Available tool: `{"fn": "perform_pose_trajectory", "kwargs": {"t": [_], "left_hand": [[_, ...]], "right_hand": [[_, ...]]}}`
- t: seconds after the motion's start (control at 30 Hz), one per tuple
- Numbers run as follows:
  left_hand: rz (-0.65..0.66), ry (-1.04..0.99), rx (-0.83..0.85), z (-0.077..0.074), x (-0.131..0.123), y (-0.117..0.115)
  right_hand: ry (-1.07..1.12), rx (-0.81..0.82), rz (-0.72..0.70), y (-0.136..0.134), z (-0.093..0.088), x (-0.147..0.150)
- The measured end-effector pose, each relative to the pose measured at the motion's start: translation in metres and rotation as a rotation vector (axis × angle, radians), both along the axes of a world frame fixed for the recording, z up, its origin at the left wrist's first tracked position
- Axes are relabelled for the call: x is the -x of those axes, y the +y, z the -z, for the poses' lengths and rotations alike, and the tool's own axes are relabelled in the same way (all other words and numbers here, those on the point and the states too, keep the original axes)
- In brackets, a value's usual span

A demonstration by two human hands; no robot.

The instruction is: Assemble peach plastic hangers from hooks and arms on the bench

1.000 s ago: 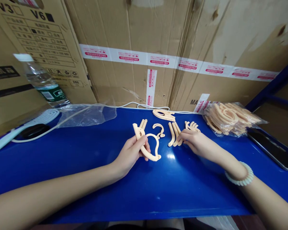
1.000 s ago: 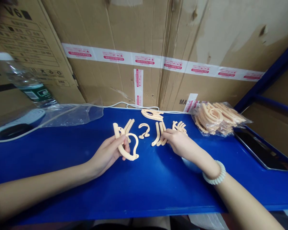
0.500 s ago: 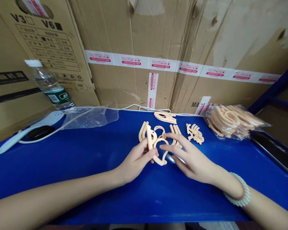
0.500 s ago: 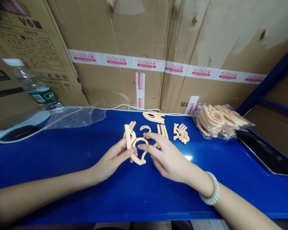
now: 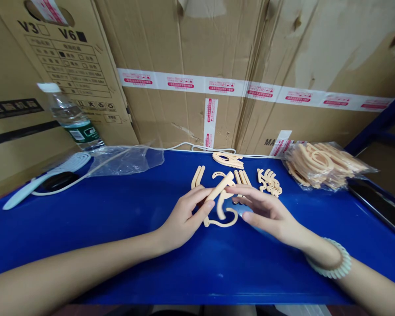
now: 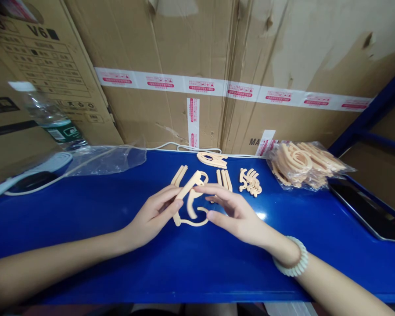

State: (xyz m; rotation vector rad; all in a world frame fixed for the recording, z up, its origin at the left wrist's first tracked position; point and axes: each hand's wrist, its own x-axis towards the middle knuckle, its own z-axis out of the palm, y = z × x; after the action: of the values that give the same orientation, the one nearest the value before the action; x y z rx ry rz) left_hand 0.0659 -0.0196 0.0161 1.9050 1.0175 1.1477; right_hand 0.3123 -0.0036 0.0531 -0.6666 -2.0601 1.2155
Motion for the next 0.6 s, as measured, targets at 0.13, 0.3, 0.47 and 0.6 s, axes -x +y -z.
{"fn": "perform_pose_trajectory", "kwargs": {"t": [0.13,0.3,0.47,0.6], "left_hand": [[-0.103,-0.01,-0.04,0.0,0.0,0.001],[-0.105,0.16,-0.136,0.007,0.003,0.004],[-0.086,0.531,-0.329,0.016,0.005,0.005],[-0.066,0.668,-0.448,0.013,0.006,0.006]], "right_hand": [[0.127,0.07,0.128,0.004,-0.001,0.003],[0.092,0.205,0.246,0.008,0.01,0.006],[-0.035,0.354,0.107,0.002,0.019,0.012],[-0.078,0.425,0.054,-0.004,0.018,0.016]]}}
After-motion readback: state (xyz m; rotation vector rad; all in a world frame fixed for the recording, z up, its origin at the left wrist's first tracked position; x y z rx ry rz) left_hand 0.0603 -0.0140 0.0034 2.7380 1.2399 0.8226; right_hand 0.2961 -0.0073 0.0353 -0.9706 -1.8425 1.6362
